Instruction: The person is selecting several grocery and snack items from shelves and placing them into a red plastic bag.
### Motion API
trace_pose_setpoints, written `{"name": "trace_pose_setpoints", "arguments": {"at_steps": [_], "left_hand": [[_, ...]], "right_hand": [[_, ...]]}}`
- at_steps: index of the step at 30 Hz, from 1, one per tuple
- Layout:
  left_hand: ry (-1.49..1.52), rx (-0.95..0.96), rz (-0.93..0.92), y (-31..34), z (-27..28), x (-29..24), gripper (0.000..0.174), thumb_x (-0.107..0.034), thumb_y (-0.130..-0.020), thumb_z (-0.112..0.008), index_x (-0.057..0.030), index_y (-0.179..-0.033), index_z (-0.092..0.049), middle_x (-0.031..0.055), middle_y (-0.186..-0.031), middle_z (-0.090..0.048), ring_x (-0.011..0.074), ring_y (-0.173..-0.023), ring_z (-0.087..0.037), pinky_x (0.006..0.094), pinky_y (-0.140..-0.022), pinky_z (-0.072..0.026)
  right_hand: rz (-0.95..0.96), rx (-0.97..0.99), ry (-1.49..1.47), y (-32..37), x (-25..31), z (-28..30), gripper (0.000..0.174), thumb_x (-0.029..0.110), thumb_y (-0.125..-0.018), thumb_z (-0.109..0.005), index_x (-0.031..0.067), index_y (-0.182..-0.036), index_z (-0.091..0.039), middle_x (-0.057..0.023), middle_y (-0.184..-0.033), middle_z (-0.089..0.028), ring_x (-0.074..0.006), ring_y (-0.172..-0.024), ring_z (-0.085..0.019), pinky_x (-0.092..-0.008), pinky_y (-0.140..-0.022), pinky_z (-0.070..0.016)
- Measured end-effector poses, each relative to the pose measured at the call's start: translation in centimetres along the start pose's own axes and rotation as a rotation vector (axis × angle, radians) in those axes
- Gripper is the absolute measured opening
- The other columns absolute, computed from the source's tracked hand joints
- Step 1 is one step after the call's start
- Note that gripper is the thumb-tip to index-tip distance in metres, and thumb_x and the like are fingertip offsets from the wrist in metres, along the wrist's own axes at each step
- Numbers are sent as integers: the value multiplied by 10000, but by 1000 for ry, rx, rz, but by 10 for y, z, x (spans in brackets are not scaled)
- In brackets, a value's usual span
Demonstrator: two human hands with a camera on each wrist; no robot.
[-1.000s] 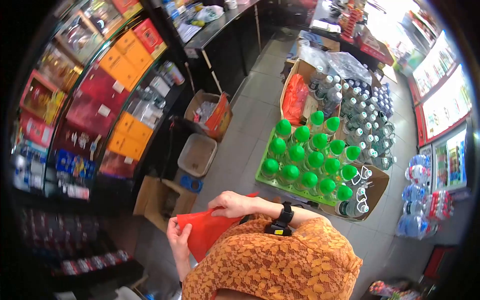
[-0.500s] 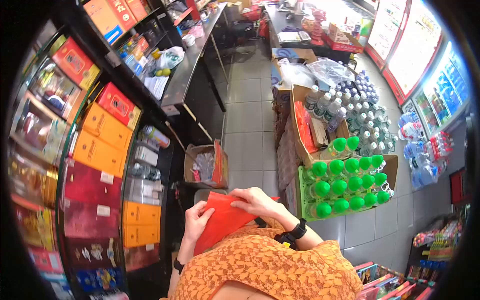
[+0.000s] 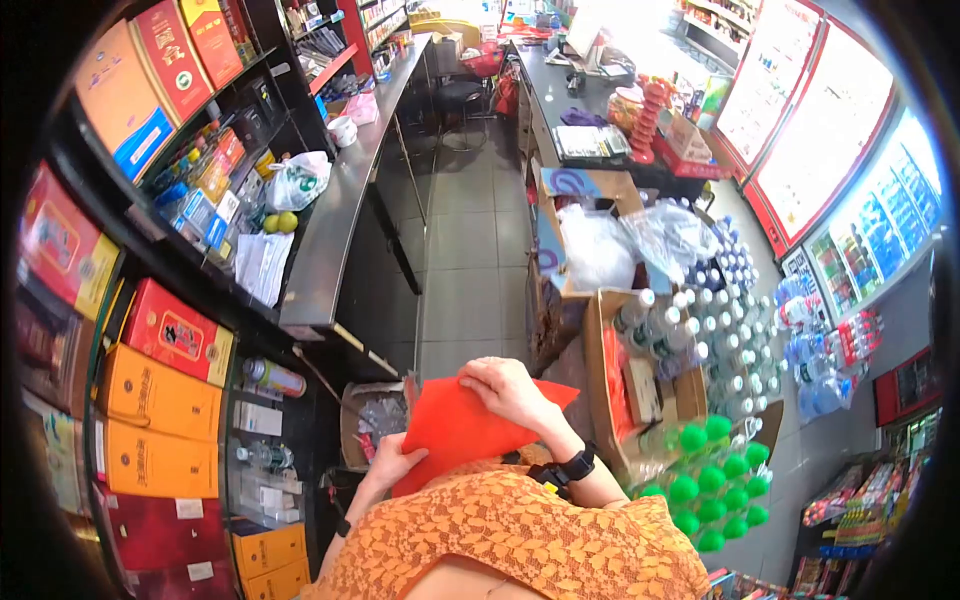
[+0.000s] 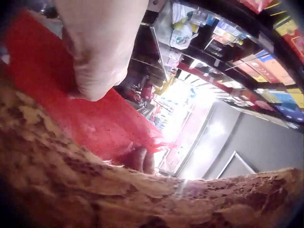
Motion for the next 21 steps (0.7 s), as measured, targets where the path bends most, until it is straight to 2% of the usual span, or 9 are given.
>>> {"name": "trace_pose_setpoints", "arguments": {"at_steps": [4, 7, 10, 12, 14, 17, 19, 20, 21], "left_hand": [[-121, 27, 74, -93, 34, -12, 206, -72, -827, -670, 19, -1012, -655, 75, -849, -716, 82, -811, -625, 298, -718, -502], [-34, 7, 34, -157, 58, -23, 209, -81, -844, -652, 14, -1030, -650, 65, -831, -707, 61, -819, -607, 291, -728, -496], [101, 6, 40, -227, 72, -19, 205, -94, -869, -641, 13, -1043, -658, 53, -837, -709, 63, -820, -604, 289, -734, -497], [210, 2, 83, -277, 79, -11, 202, -98, -882, -635, 19, -1044, -660, 47, -841, -710, 66, -821, -605, 286, -736, -497], [212, 1, 45, -334, 93, -13, 192, -93, -902, -611, 25, -1046, -662, 37, -865, -709, 61, -829, -596, 270, -742, -490], [264, 0, -4, -423, 118, -27, 182, -89, -912, -593, 21, -1038, -663, 29, -858, -700, 56, -814, -579, 264, -728, -480], [355, -16, -27, -494, 146, -47, 163, -92, -921, -579, 19, -1005, -664, 17, -823, -681, 51, -785, -559, 262, -707, -471], [299, -27, -47, -527, 163, -63, 154, -96, -923, -575, 20, -981, -659, 11, -799, -665, 51, -770, -548, 261, -694, -465], [243, -35, -56, -555, 181, -78, 150, -101, -926, -572, 21, -957, -654, 6, -775, -649, 50, -754, -536, 260, -681, -459]], "right_hand": [[26, -95, 17, -86, -44, 56, 90, 118, -869, -595, 34, -890, -619, -138, -819, -642, -331, -807, -628, -415, -713, -503], [-27, -71, 88, -141, -85, 76, 86, 113, -867, -604, 31, -884, -621, -131, -843, -653, -319, -822, -633, -399, -729, -506], [-34, -131, 96, -193, -130, 86, 77, 104, -862, -616, 31, -880, -626, -129, -852, -655, -310, -833, -634, -387, -741, -507], [-55, -158, 85, -229, -168, 89, 90, 114, -856, -634, 33, -897, -638, -121, -830, -658, -306, -802, -640, -383, -710, -509], [-82, -200, 95, -270, -207, 94, 112, 131, -854, -643, 35, -912, -644, -120, -813, -660, -305, -777, -643, -381, -693, -509], [-173, -205, 116, -337, -264, 110, 170, 171, -840, -679, 33, -934, -647, -129, -790, -661, -307, -745, -644, -371, -667, -508], [-296, -141, 113, -385, -302, 121, 220, 195, -827, -702, 32, -964, -644, -141, -794, -662, -309, -741, -645, -367, -663, -506], [-356, -107, 110, -408, -320, 129, 246, 207, -821, -713, 32, -979, -642, -147, -797, -663, -309, -739, -645, -364, -662, -505], [-287, -121, 141, -431, -334, 139, 280, 182, -821, -732, 6, -1013, -629, -131, -773, -666, -184, -644, -604, -305, -616, -483]]}}
Point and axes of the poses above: each hand's wrist, its own y-axis away from the middle knuckle, its own z-axis out of the back of the hand, x = y × z, the point moved 6 cm from there along -y, towards the middle knuckle
